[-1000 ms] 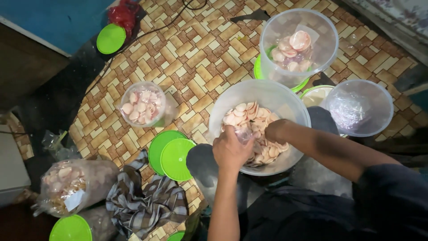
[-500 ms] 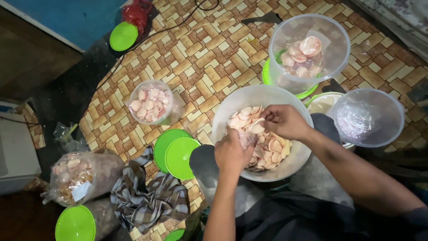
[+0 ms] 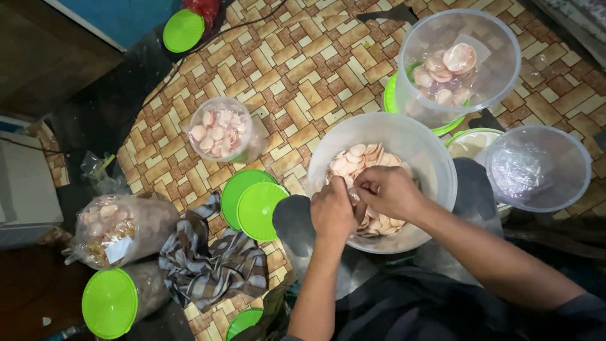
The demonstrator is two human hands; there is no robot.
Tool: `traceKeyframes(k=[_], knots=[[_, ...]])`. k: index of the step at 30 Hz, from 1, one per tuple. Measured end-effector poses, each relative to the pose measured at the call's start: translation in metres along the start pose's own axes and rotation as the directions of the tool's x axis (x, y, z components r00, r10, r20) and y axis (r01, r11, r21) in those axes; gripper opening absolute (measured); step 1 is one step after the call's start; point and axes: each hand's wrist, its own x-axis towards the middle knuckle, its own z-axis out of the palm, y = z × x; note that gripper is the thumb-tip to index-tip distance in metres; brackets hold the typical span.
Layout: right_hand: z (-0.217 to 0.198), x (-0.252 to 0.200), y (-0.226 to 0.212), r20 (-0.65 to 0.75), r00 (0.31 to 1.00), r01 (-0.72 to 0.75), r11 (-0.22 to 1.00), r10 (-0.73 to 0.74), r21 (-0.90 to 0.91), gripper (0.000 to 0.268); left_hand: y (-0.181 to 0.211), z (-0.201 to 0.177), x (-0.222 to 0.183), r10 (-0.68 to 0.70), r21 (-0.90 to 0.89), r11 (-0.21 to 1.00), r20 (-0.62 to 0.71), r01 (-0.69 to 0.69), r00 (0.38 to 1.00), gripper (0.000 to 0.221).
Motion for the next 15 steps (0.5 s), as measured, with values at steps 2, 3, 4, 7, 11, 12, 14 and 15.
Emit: traceKeyframes(k=[2,3,4,7,11,12,14,15], knots=[[-0.001,-0.006,-0.007,0.008,0.999,0.054,0.998,-0.054,-0.028,0.013,0.000,0.001,-0.001,-0.013,-0.010,1.000,-0.023,0.013,1.000,0.037],[-0.003,-0.008,-0.011,0.018,0.993,0.113,0.992,-0.113,-0.056,0.015,-0.001,0.001,-0.001,-0.028,-0.020,0.999,-0.051,0.027,0.998,0.034],[-0.003,-0.009,-0.009,0.019,0.994,0.113,0.992,-0.112,-0.057,0.015,-0.002,0.003,0.000,-0.029,-0.022,0.999,-0.051,0.028,0.998,0.034],[-0.004,-0.012,0.000,0.219,0.955,0.192,0.980,-0.198,0.046,0.018,-0.008,0.014,-0.005,0.012,-0.048,0.999,-0.018,-0.012,1.000,0.037],[-0.023,0.012,0.014,0.281,0.959,-0.047,0.950,-0.044,0.309,0.026,-0.009,0.018,-0.005,0.003,-0.009,1.000,-0.163,-0.005,0.987,0.040],[-0.033,0.022,0.016,0.214,0.961,-0.243,0.901,0.174,0.360,0.035,-0.005,0.011,-0.001,-0.022,-0.030,0.999,-0.236,0.015,0.972,0.047],[-0.030,0.042,0.046,0.152,0.979,-0.152,0.981,0.133,0.120,0.024,-0.006,0.011,-0.002,-0.011,-0.067,0.998,-0.276,-0.008,0.961,0.053],[-0.029,0.051,0.061,0.100,0.992,-0.064,0.989,0.077,-0.130,0.018,-0.007,0.010,-0.002,0.002,-0.100,0.994,-0.315,-0.035,0.949,0.059]])
